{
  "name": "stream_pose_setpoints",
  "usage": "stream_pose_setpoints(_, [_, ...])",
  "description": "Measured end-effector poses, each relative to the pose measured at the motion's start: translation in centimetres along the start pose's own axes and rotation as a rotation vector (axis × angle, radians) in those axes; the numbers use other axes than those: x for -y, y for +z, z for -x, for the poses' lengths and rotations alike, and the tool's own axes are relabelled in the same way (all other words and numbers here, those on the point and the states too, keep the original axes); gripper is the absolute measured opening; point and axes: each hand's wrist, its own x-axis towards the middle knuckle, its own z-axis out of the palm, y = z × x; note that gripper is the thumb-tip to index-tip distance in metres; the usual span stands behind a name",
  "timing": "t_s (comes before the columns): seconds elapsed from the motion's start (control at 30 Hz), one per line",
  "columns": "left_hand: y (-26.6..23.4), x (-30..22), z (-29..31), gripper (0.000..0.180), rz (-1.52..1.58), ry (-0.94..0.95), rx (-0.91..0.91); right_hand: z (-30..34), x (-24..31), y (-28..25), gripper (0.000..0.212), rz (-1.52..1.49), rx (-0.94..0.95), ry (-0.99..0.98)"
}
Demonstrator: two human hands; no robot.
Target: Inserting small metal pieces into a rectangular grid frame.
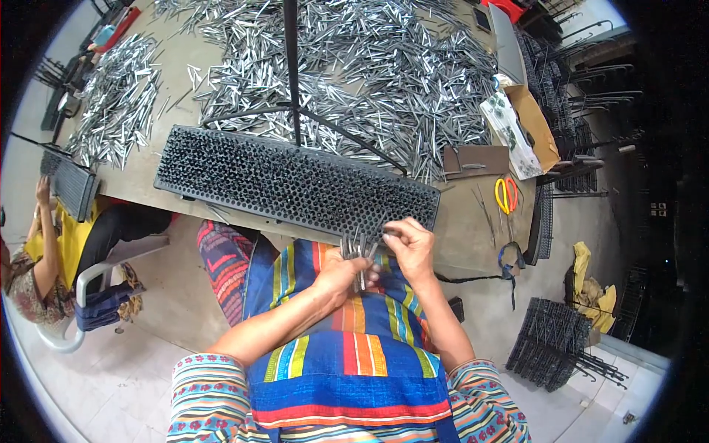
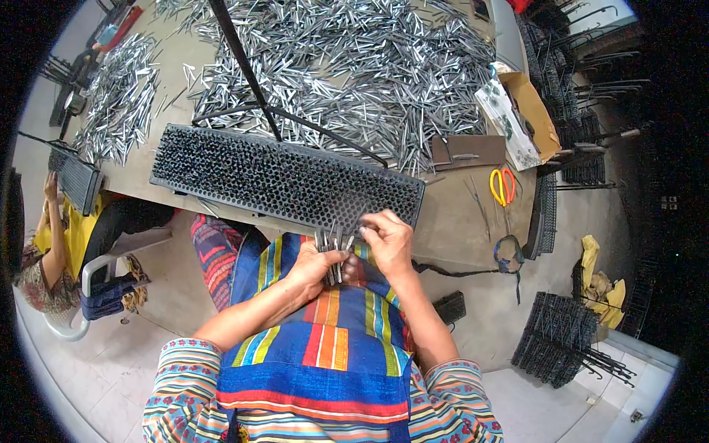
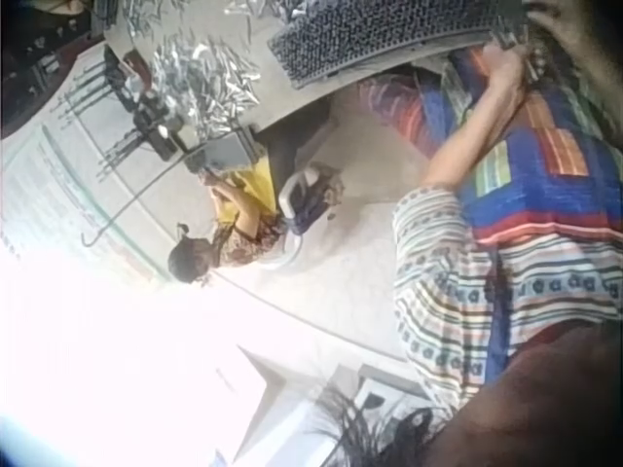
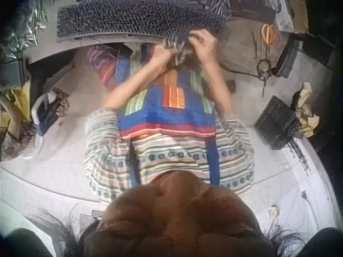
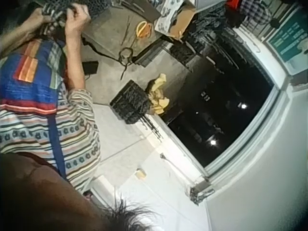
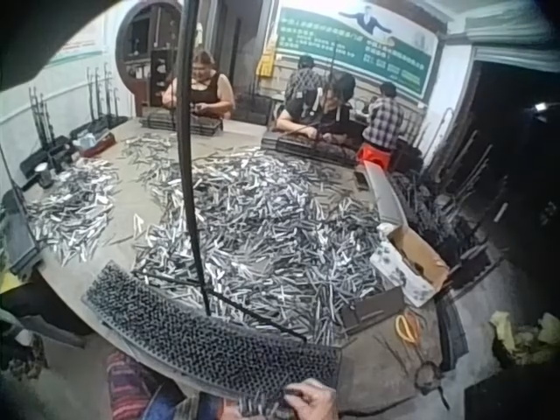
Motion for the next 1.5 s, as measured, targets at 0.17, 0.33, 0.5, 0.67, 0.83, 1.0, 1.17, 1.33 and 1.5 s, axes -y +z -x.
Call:
stream_pose_setpoints(0.17, [-2.0, 0.0, 1.1, 0.014, 0.027, 0.021, 0.004, -0.2, 2.5, 0.6, 0.033, 0.523, 0.042, -0.481])
stream_pose_setpoints(0.33, [-2.7, 0.5, 1.6, 0.017, -0.067, -0.074, 0.045, 1.3, -0.9, 1.0, 0.016, 0.639, -0.038, -0.669])
stream_pose_setpoints(0.5, [-2.5, 0.4, 1.7, 0.017, -0.079, -0.016, 0.060, 1.4, -0.2, 0.1, 0.017, 0.498, -0.107, -0.736])
stream_pose_setpoints(0.67, [-1.4, 0.7, 1.1, 0.017, -0.120, -0.025, 0.041, 1.2, -1.2, -0.7, 0.026, -0.276, -0.375, -0.036])
stream_pose_setpoints(0.83, [0.1, 0.9, -0.2, 0.016, -0.104, -0.024, 0.058, -1.1, -3.6, -2.3, 0.024, -0.450, -0.432, -0.018])
stream_pose_setpoints(1.0, [2.0, 0.9, -1.2, 0.015, -0.101, -0.070, 0.010, -1.9, -3.6, -1.6, 0.014, -0.446, -0.457, -0.007])
stream_pose_setpoints(1.17, [2.1, 0.9, -1.3, 0.016, -0.077, -0.063, -0.030, -2.0, -2.5, -2.1, 0.007, 0.120, -0.459, -0.168])
stream_pose_setpoints(1.33, [2.0, 1.2, -1.5, 0.014, 0.009, -0.071, -0.012, -1.7, -2.4, -3.2, 0.011, 0.411, -0.372, -0.364])
stream_pose_setpoints(1.5, [1.8, 0.6, -2.2, 0.014, 0.035, -0.073, -0.018, -1.6, -1.9, -2.9, 0.013, 0.607, -0.271, -0.419])
